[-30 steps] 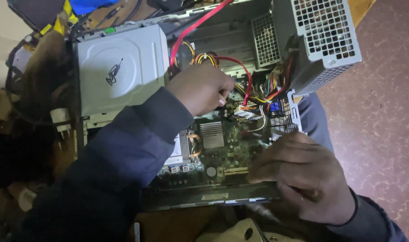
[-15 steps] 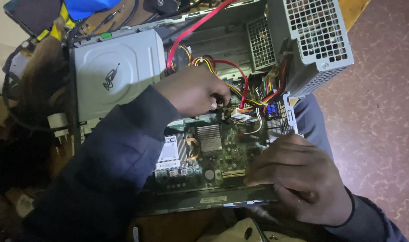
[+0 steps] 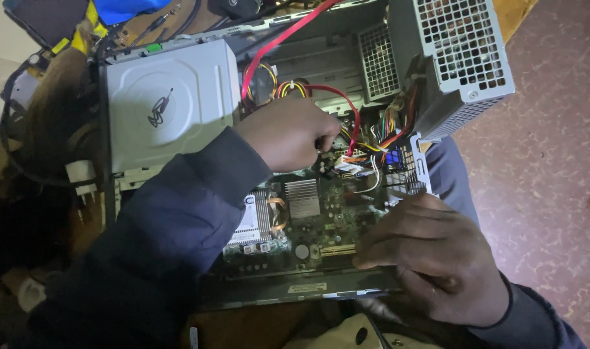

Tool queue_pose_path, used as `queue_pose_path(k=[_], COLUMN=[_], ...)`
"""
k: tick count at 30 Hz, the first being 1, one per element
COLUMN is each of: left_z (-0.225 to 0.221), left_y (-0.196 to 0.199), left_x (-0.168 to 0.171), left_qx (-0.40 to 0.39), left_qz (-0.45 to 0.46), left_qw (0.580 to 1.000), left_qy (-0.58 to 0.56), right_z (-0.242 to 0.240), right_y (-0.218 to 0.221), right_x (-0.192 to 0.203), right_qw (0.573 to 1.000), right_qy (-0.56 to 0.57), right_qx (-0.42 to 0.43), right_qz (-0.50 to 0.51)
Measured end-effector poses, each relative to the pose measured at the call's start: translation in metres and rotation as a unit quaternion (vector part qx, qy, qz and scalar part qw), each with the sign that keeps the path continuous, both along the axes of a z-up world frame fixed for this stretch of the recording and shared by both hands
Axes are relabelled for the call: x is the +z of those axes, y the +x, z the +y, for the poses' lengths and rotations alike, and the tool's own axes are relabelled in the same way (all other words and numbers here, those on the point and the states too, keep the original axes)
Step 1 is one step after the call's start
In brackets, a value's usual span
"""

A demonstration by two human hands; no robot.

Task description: Connecting internal power and data cables to a computer motherboard inside a desktop case.

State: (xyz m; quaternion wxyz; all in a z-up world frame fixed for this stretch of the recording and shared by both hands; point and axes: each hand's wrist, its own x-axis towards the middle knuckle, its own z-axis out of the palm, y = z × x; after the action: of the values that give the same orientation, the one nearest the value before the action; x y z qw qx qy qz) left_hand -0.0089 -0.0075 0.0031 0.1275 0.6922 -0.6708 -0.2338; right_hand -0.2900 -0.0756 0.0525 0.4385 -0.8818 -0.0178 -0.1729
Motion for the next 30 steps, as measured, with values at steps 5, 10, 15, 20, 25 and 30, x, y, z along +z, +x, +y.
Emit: queue_pose_path(k=[5,10,15,20,25,30], left_z=[-0.004,0.000,0.007,0.011,0.009,0.006], left_y=[-0.006,-0.001,0.005,0.008,0.003,0.001], left_x=[0.014,0.006,0.015,0.010,-0.017,-0.008], left_qx=[0.013,0.021,0.053,0.039,0.051,0.077], left_qz=[-0.005,0.022,-0.062,0.009,-0.045,0.011], left_qw=[0.999,0.998,0.993,0.999,0.995,0.997], left_qy=[0.052,0.047,0.088,0.034,-0.076,-0.022], right_z=[0.000,0.002,0.003,0.003,0.002,0.001], right_y=[-0.001,-0.002,-0.001,-0.002,-0.002,-0.002], right_x=[0.000,0.002,0.003,0.003,0.003,0.003], right_qw=[1.000,1.000,1.000,1.000,1.000,1.000], right_qy=[0.002,0.002,0.000,-0.001,0.004,0.003], right_qx=[-0.002,-0.012,-0.005,-0.007,-0.004,-0.012], right_qz=[0.006,0.004,-0.005,-0.001,0.002,0.021])
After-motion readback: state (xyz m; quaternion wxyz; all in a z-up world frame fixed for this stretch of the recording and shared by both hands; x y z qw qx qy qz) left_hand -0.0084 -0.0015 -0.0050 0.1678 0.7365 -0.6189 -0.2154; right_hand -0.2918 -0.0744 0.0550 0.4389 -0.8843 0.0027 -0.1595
